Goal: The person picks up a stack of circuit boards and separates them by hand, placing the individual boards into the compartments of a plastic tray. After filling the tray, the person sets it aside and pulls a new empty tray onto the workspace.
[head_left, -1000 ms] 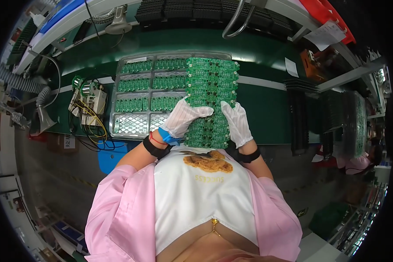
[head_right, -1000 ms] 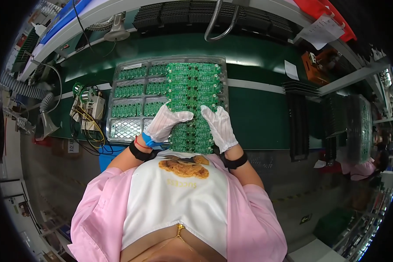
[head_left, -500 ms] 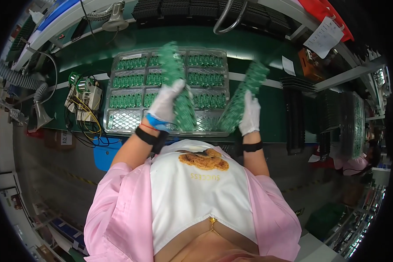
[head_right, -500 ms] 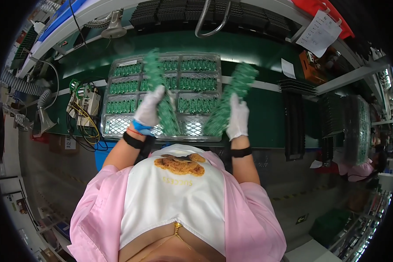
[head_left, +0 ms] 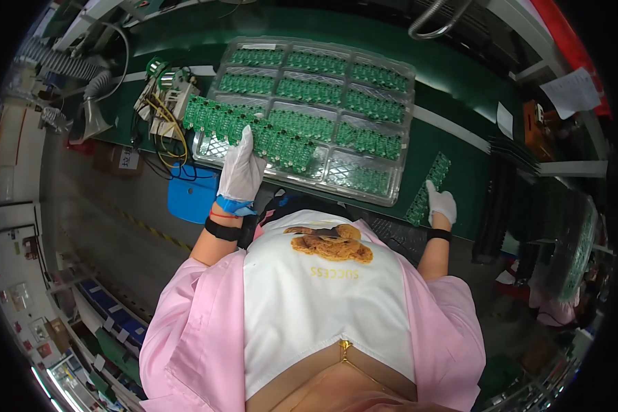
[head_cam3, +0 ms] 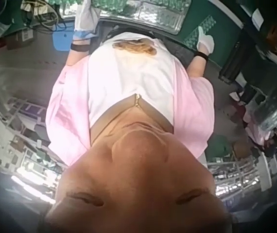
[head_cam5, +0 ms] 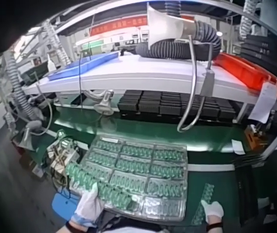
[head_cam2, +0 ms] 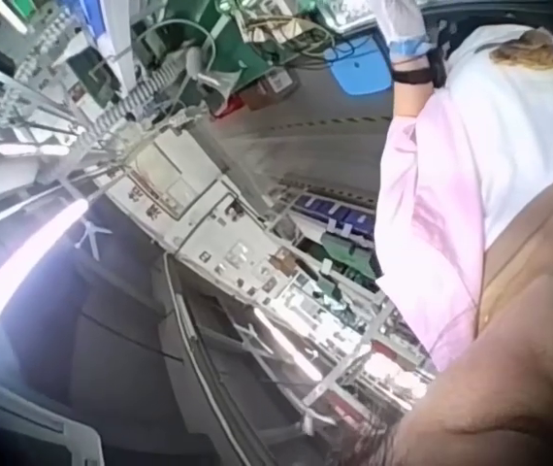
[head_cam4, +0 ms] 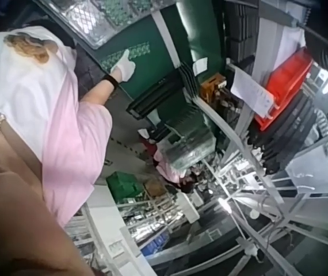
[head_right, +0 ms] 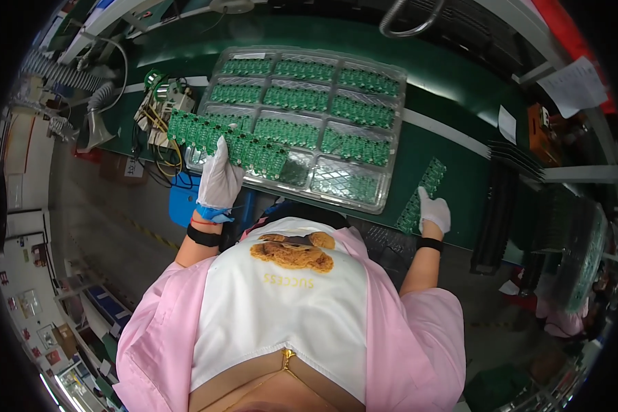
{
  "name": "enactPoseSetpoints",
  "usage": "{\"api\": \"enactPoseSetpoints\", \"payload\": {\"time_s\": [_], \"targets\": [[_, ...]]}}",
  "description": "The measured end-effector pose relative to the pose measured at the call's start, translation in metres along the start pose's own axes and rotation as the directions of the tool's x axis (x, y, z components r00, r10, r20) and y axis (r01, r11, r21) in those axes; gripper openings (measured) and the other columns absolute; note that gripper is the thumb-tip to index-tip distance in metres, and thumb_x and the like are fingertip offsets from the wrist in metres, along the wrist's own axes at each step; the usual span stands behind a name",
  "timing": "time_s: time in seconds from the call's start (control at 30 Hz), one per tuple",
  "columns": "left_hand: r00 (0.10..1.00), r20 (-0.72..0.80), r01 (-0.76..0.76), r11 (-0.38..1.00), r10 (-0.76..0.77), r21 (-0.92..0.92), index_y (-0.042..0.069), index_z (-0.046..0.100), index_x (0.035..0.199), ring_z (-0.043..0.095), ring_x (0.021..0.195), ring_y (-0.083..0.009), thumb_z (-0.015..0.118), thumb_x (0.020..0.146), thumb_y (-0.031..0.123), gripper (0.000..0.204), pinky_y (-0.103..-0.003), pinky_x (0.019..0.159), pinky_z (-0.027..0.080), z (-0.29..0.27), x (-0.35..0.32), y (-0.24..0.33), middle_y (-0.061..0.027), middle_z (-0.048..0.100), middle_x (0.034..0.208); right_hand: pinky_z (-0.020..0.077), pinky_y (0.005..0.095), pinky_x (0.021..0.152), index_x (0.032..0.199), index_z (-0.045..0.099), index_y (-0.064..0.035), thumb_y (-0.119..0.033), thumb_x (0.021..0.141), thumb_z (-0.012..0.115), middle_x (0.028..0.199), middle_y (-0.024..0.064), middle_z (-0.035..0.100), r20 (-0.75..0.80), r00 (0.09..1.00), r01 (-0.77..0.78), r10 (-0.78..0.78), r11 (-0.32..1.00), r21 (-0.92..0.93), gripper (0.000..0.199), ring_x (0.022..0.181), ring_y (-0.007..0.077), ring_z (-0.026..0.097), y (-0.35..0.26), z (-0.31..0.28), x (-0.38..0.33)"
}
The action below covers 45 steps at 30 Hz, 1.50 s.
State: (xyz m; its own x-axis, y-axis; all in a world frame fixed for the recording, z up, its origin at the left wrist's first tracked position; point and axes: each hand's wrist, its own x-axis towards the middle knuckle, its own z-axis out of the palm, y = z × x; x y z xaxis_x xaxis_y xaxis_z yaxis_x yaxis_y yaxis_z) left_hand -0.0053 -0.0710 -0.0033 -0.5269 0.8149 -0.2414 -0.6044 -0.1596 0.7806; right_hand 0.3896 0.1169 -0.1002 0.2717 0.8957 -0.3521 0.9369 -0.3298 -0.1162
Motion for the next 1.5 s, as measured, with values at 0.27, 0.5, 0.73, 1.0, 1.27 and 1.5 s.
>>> {"api": "enactPoseSetpoints", "payload": {"time_s": [0.27, 0.5, 0.73, 1.0, 1.27, 1.5], "targets": [[0.847, 0.38, -0.431, 0.062, 0.371, 0.9, -0.006, 0.045, 0.125, 0.056, 0.082, -0.0355, 0.065, 0.078, 0.003, 0.052, -0.043, 0.072, 0.046, -0.057, -0.02, 0.034, -0.0218, 0.06, 0.093, 0.0459, 0.0261, 0.064, 0.092, 0.061, -0.0005, -0.023, 0.08, 0.067, 0.076, 0.0071, 0.061, -0.14, 0.73, 0.592, -0.669, 0.516, 0.619, 0.026, 0.065, 0.0149, 0.055, -0.144, -0.066, -0.134], [0.834, 0.505, -0.544, 0.483, 0.222, 0.686, -0.005, 0.048, 0.119, 0.06, 0.073, -0.0356, 0.069, 0.071, 0.005, 0.053, -0.04, 0.069, 0.05, -0.152, 0.006, 0.08, -0.0207, 0.062, 0.083, 0.0452, 0.023, 0.059, 0.097, 0.059, -0.0025, -0.006, 0.074, 0.07, 0.084, 0.0029, 0.059, -0.002, 0.521, 0.457, -0.853, 0.277, 0.845, 0.026, 0.066, 0.0086, 0.054, -0.274, -0.011, -0.293], [0.978, 0.177, -0.204, 0.35, 0.106, 0.914, 0.001, 0.061, 0.097, 0.062, 0.081, -0.031, 0.075, 0.068, 0.024, 0.04, -0.036, 0.075, 0.05, -0.178, -0.041, 0.214, -0.014, 0.064, 0.085, 0.0469, 0.0313, 0.059, 0.088, 0.059, -0.0003, -0.009, 0.071, 0.074, 0.081, 0.0104, 0.06, -0.433, -0.061, 0.99, -0.899, -0.109, 0.087, 0.024, 0.067, 0.0232, 0.059, -0.344, 0.022, -0.342], [0.636, 0.772, -0.768, -0.077, 0.018, 0.635, 0.009, 0.066, 0.08, 0.062, 0.073, -0.0241, 0.071, 0.065, 0.021, 0.02, -0.036, 0.062, 0.05, -0.22, -0.001, 0.225, -0.0045, 0.063, 0.082, 0.0472, 0.0356, 0.058, 0.078, 0.059, -0.0025, -0.017, 0.069, 0.075, 0.073, 0.0124, 0.059, -0.285, -0.101, 0.958, -0.953, -0.17, 0.229, 0.023, 0.067, 0.0295, 0.059, -0.396, 0.014, -0.403], [0.496, 0.867, -0.867, 0.077, 0.041, 0.492, 0.013, 0.066, 0.076, 0.06, 0.072, -0.0246, 0.067, 0.072, 0.016, 0.005, -0.035, 0.06, 0.048, -0.243, 0.02, 0.209, -0.0042, 0.06, 0.08, 0.0441, 0.0293, 0.051, 0.081, 0.059, -0.0029, -0.017, 0.08, 0.07, 0.073, 0.0052, 0.058, 0.254, -0.064, 0.436, -0.965, 0.202, 0.877, 0.018, 0.055, 0.0157, 0.053, -0.416, 0.015, -0.368], [0.656, 0.752, -0.747, -0.085, 0.065, 0.659, 0.009, 0.065, 0.08, 0.059, 0.082, -0.0261, 0.064, 0.076, 0.014, 0.007, -0.035, 0.066, 0.049, -0.277, 0.041, 0.21, -0.0079, 0.06, 0.09, 0.0375, 0.0215, 0.037, 0.096, 0.057, -0.0006, -0.008, 0.085, 0.062, 0.078, 0.0047, 0.057, 0.244, 0.669, 0.237, -0.702, 0.513, 0.825, 0.014, 0.047, 0.0081, 0.047, -0.442, 0.093, -0.309]]}}
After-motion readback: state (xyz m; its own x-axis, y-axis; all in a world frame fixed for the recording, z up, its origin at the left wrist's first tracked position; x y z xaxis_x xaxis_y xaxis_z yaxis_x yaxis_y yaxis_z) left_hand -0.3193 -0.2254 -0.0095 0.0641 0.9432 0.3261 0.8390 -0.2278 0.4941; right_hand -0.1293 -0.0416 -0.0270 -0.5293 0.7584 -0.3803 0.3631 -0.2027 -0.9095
